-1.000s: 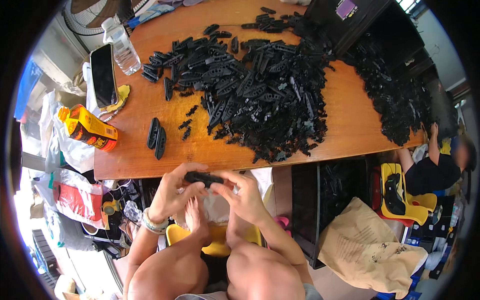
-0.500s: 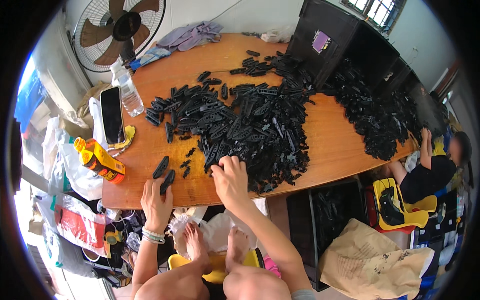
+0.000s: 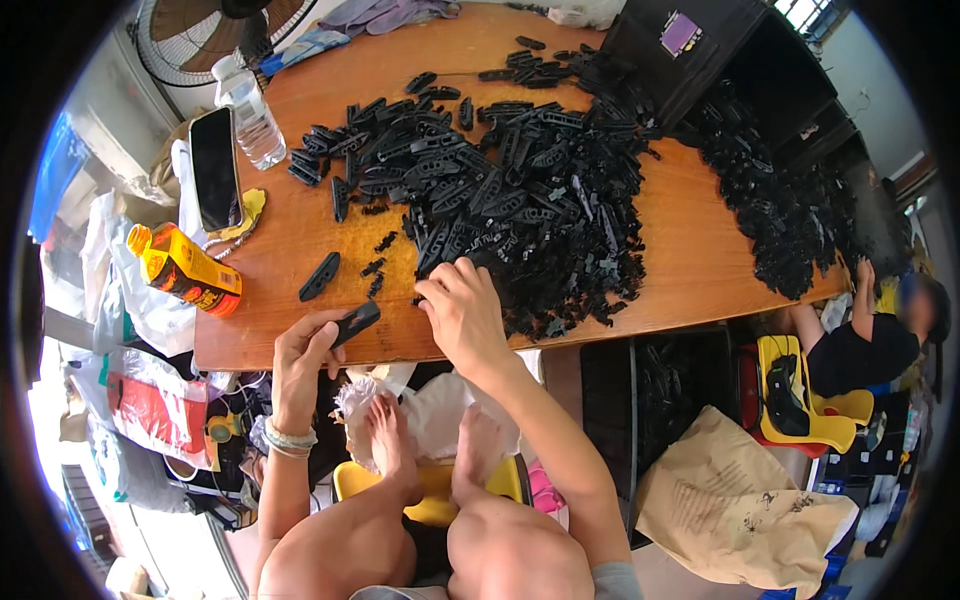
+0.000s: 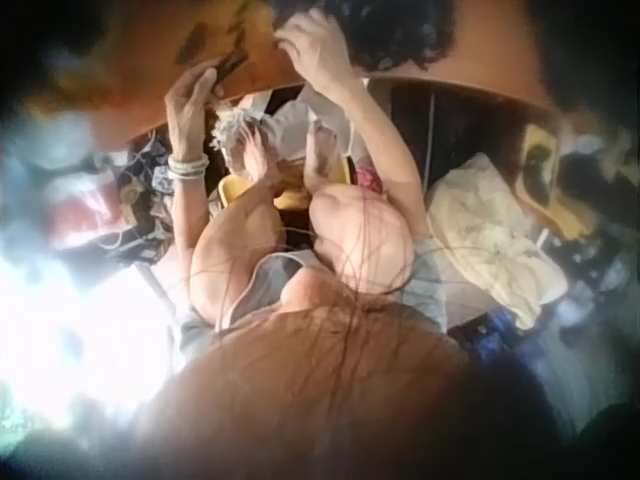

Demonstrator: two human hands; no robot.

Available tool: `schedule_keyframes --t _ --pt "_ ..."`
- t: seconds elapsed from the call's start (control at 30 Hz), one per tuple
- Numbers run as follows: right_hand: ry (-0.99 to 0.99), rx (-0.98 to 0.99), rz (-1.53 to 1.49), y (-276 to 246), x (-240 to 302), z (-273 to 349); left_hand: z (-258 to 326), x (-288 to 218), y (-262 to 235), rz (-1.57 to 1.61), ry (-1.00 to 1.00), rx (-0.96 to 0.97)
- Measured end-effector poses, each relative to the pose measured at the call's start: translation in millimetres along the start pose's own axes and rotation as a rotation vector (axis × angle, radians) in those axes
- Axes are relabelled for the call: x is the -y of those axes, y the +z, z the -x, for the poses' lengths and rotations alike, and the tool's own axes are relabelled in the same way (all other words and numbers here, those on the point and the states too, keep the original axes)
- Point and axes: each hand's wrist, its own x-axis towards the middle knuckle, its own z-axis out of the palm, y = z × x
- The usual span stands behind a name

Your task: The person repeatedly picks up components from a pile of plastic parts on a table, sorts through them, and assembles them by fitting small plastic clips into larger plastic housings by hand.

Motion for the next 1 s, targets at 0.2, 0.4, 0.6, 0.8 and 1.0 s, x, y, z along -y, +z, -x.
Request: schedule_keyframes --t 0.2,0.4,0.6,0.8,1.0 --pt "0.082 -0.238 -0.331 0.9 0.0 3.0 4.1 2.9 6.1 0.072 0.007 0.027" --pt "0.395 -0.187 -0.96 -22.7 30.2 25.6 16.1 0.7 18.7 0.147 0.031 0.081" --pt "0.324 -0.17 -0.964 -33.6 34.1 40.0 23.4 -8.1 31.8 0.155 -0.033 0.205" --pt "0.591 -0.209 -1.081 -32.1 61.2 46.8 29.5 8.7 38.1 0.204 -0.05 0.192" --pt "0.596 -0.201 -1.155 -34.4 59.0 51.1 30.4 -7.5 44.4 0.245 -0.073 0.221"
